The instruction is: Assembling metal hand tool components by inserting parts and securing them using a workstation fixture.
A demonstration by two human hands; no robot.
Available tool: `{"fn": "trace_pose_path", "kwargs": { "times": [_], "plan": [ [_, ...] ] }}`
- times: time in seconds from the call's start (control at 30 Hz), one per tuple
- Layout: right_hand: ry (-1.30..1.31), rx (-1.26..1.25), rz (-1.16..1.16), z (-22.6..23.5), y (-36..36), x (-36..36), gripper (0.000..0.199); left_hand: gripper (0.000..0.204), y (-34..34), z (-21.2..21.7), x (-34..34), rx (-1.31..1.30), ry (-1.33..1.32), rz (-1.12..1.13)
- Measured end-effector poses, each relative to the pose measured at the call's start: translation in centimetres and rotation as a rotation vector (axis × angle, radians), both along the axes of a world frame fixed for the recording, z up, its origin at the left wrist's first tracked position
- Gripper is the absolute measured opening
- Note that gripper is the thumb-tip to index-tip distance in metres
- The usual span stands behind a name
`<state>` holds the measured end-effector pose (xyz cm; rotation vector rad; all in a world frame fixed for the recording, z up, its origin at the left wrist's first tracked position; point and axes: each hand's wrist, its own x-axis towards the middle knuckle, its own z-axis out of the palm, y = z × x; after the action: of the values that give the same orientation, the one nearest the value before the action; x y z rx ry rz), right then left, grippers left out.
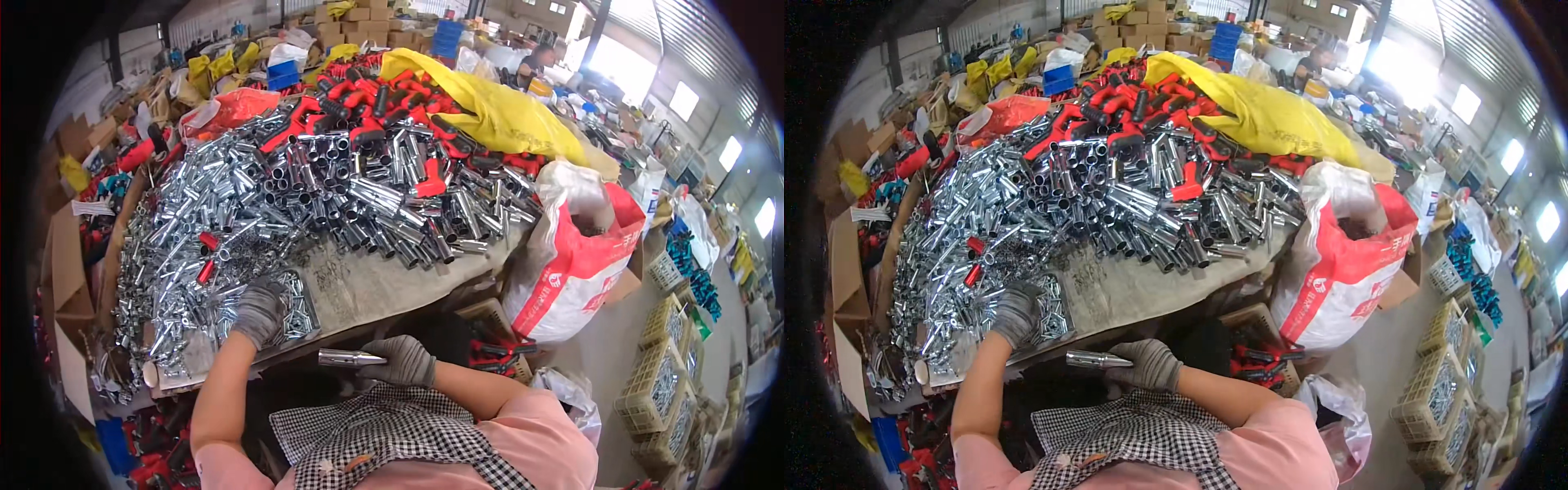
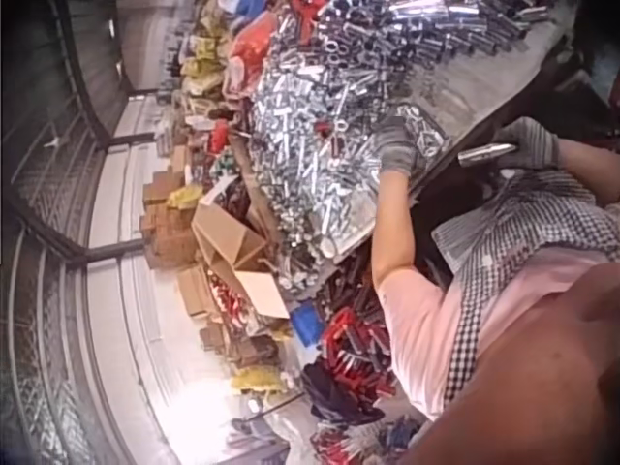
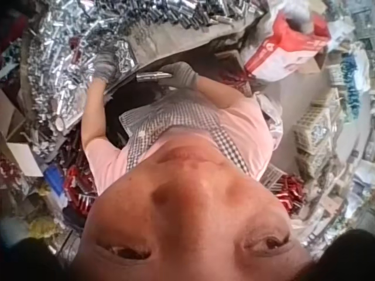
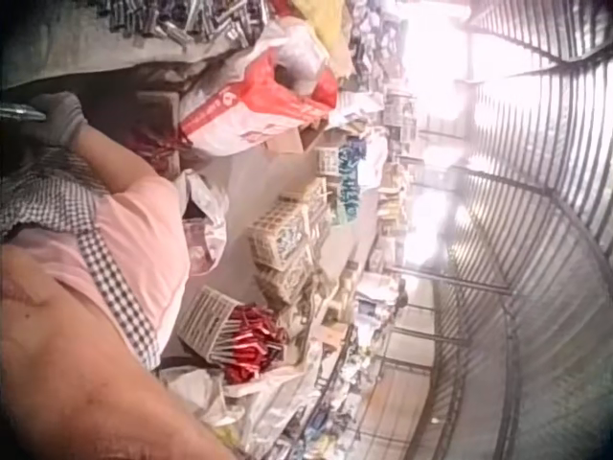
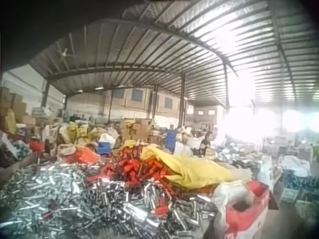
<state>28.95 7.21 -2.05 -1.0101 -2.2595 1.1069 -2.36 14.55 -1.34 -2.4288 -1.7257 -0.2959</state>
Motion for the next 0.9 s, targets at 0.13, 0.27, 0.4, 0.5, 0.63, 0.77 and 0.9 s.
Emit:
{"fn": "trace_pose_path", "kwargs": {
  "times": [0.13,0.27,0.4,0.5,0.63,0.77,0.9],
  "plan": [
    [-0.038,-0.004,-0.013,-0.4,0.8,-0.2,0.047,0.014,-5.2,4.0,2.3,-0.058,-0.53,-0.016],
    [-0.023,0.02,0.017,0.5,1.2,-0.8,0.049,0.009,-8.4,2.4,4.8,0.04,-0.71,-0.358],
    [-0.005,0.115,0.032,0.6,0.9,-1.6,0.047,0.01,-10.0,3.0,7.7,0.038,-0.714,-0.445],
    [-0.011,0.124,0.042,0.7,0.8,-1.9,0.047,0.011,-10.3,2.7,7.8,0.023,-0.743,-0.424],
    [-0.038,0.135,0.047,1.4,0.5,-2.1,0.045,0.009,-10.8,2.9,6.7,0.037,-0.659,-0.353],
    [-0.018,0.278,0.008,2.6,1.4,-2.4,0.045,0.013,-10.8,3.6,5.9,0.043,-0.675,-0.269],
    [-0.001,0.343,-0.025,3.9,1.7,-2.6,0.04,0.016,-10.8,5.1,5.8,0.182,-0.701,-0.29]
  ]
}}
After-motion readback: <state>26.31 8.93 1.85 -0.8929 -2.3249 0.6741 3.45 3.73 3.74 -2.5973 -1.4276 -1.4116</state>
